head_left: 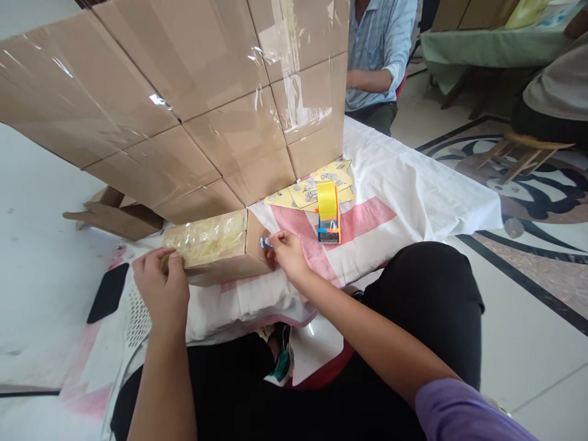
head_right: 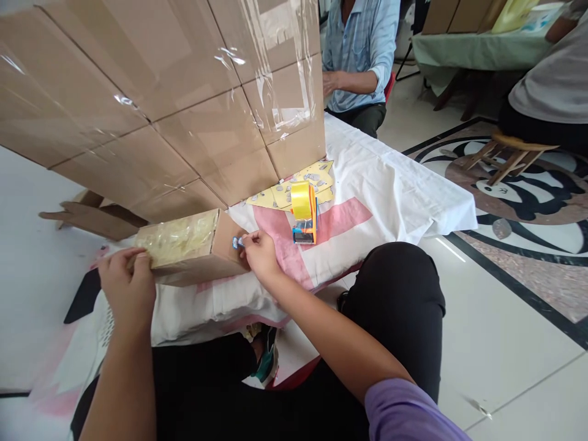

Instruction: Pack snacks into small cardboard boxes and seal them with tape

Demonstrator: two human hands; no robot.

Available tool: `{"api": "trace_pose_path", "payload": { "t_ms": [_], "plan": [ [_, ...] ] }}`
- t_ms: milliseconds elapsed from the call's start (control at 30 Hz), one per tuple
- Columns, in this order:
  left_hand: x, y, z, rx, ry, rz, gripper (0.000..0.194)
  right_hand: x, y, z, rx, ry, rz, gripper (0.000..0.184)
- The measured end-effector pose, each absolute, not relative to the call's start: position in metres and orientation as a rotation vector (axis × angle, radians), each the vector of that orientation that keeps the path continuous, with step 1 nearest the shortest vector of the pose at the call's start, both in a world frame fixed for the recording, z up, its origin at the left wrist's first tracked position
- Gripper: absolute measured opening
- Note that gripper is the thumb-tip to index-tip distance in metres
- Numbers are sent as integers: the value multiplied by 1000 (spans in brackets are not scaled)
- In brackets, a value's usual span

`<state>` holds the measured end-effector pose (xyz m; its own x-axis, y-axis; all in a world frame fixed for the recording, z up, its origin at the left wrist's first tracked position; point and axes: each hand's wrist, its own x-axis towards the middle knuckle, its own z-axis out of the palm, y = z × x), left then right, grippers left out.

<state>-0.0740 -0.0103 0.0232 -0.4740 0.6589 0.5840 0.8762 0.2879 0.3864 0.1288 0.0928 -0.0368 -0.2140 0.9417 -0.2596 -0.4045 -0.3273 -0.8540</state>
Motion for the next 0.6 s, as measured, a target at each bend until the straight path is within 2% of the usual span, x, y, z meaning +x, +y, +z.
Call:
{"api": "trace_pose_path", "payload": {
  "t_ms": [167,400,600],
  "plan": [
    [-73,-10,24,-1399,-2251,-978,32,132,95,-34,-898,-773,1745,11],
    [-70,-12,26,-1445,-2265,-1000,35,134,97,-39,-827,-854,1830,11],
    [-76,-6,17,-1343,-2199,-1147,27,138,93,-51,-714,-1284,1647,23]
  ]
}}
